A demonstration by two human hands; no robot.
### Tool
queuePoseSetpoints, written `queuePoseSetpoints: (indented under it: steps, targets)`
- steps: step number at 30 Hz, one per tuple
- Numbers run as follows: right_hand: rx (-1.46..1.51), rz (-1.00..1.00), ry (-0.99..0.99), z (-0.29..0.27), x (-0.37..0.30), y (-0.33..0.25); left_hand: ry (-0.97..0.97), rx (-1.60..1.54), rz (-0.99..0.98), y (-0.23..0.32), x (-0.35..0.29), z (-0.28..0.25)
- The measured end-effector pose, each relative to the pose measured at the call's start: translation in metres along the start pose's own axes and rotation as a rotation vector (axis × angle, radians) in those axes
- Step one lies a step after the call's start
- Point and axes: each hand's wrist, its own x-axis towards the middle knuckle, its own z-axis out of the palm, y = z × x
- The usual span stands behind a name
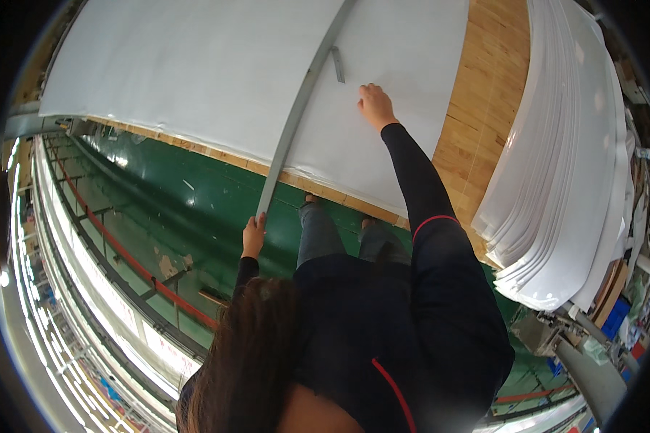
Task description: Cutting large sheets of white fabric or material using a utility knife and a long straight edge on a production table.
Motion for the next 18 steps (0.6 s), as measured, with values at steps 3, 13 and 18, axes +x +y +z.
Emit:
queuePoseSetpoints:
  steps: [3,13,18]
  targets:
    - [-0.099,0.014,0.099,-0.004,0.011,0.0,-0.029,-0.046,-0.021,0.012,-0.016,0.011]
    - [0.161,0.461,0.046,0.037,0.091,-0.029,0.158,0.016,0.054,-0.004,-0.028,0.024]
    - [0.225,0.492,-0.003,0.051,0.099,-0.028,-0.002,-0.05,-0.079,0.004,-0.026,0.017]
